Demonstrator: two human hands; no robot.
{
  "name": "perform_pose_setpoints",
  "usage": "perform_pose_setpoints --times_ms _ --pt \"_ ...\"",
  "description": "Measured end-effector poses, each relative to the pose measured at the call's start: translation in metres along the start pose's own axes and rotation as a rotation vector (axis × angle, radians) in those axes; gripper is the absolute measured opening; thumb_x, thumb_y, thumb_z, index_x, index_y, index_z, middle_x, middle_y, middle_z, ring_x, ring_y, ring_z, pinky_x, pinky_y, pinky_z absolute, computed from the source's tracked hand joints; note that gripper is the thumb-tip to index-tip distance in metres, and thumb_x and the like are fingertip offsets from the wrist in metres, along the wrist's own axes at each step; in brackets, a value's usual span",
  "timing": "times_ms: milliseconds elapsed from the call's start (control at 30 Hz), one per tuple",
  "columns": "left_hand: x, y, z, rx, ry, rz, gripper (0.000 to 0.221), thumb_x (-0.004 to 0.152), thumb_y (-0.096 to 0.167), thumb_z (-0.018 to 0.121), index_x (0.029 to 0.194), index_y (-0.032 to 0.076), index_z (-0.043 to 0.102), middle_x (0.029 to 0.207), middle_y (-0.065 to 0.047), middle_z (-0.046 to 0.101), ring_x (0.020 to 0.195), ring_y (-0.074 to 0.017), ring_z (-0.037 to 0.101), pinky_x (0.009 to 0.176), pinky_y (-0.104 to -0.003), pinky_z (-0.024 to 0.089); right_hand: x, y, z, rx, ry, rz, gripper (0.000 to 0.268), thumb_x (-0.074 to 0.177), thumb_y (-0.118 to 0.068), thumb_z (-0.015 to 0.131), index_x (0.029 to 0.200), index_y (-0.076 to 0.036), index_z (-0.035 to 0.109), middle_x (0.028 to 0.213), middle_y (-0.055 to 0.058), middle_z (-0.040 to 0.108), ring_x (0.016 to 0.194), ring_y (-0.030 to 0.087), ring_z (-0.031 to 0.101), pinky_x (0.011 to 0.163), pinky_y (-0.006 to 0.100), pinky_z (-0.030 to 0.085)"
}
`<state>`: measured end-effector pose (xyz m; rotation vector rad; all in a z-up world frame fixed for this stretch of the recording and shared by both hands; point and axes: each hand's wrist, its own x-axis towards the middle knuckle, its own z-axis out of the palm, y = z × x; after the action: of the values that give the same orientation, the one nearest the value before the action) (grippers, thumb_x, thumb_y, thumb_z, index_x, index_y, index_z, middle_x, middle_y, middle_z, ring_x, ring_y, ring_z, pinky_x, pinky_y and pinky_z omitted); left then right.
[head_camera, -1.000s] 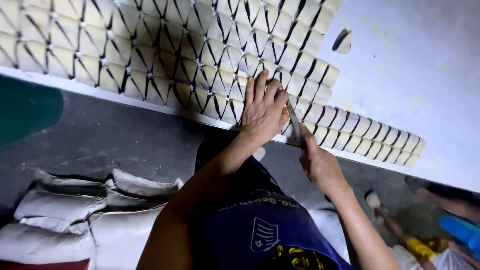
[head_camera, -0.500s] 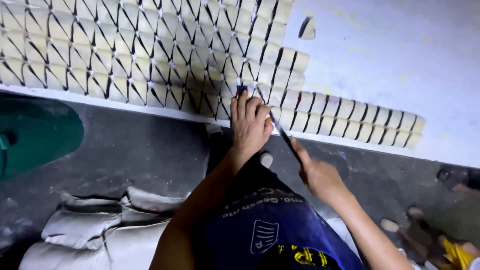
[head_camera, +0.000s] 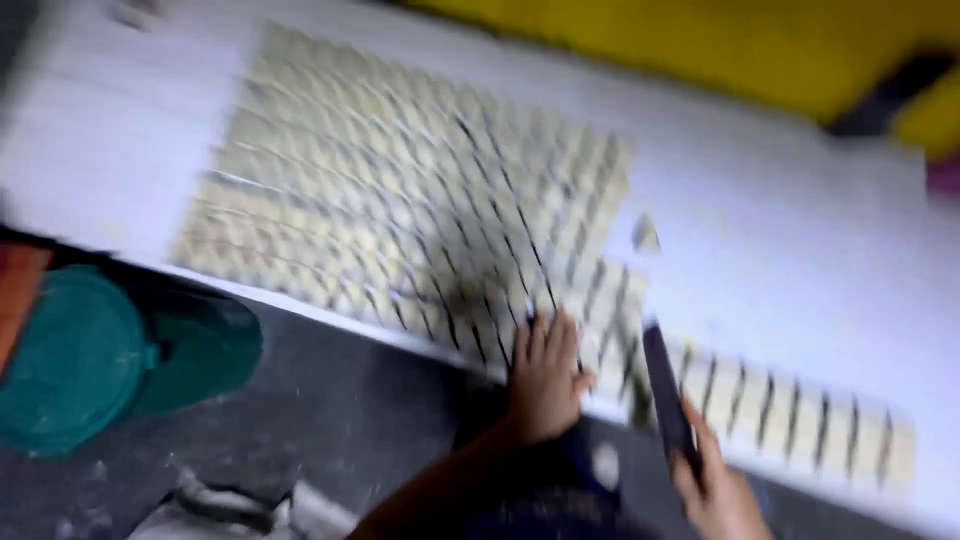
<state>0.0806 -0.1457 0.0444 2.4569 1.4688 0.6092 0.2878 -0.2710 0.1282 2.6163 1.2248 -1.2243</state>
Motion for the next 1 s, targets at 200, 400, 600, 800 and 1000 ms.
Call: perform_pose_setpoints --times_ms 200,400,600,800,1000 --pt "-0.004 0.007 0.038 0.013 0.170 0.065 0.053 0.099 0.041 0.056 0.140 0.007 0.059 0.152 -0.018 0.050 0.141 -0.0420 0.041 0.111 -0.067 0.026 0.097 0.099 0.058 0.721 -0.017 -0.266 0.091 0.083 0.016 0.059 0.161 -0.030 0.043 0.126 0.013 0.067 0.081 0.029 0.071 0.075 0.028 0.049" --pt "-0.008 0.013 0.050 0.088 0.298 0.085 0.046 0.096 0.036 0.062 0.134 0.012 0.061 0.145 -0.015 0.053 0.130 -0.0393 0.050 0.106 -0.069 0.035 0.040 0.044 -0.051 -0.186 -0.205 -0.243 0.079 0.099 -0.032 0.053 0.164 -0.044 0.008 0.092 0.007 0.081 0.060 0.027 0.071 0.061 0.030 0.045" --pt "-0.004 0.013 0.049 0.140 0.244 0.042 0.047 0.094 0.036 0.067 0.136 0.016 0.060 0.147 -0.008 0.051 0.139 -0.0346 0.045 0.108 -0.068 0.036 0.041 -0.040 -0.068 -0.093 -0.162 -0.608 0.076 0.101 -0.021 0.049 0.166 -0.029 0.008 0.058 0.009 0.058 0.040 0.022 0.045 0.046 0.033 0.030" --pt "0.002 0.004 0.050 -0.047 0.354 0.013 0.035 0.096 0.037 0.063 0.120 0.012 0.068 0.138 -0.015 0.059 0.127 -0.0400 0.053 0.103 -0.069 0.035 0.044 -0.181 -0.064 -0.057 -0.010 -0.671 0.072 0.095 -0.005 0.050 0.161 -0.009 0.020 0.120 0.045 0.061 0.106 0.060 0.064 0.083 0.070 0.053" --pt "0.067 -0.067 -0.008 -0.198 0.375 0.015 0.039 0.090 0.031 0.064 0.124 0.013 0.070 0.132 -0.018 0.061 0.123 -0.0460 0.054 0.100 -0.070 0.034 0.151 -0.273 -0.032 -0.199 0.078 -0.616 0.080 0.094 -0.008 0.057 0.162 -0.022 0.017 0.110 0.041 0.066 0.106 0.060 0.063 0.094 0.067 0.050"
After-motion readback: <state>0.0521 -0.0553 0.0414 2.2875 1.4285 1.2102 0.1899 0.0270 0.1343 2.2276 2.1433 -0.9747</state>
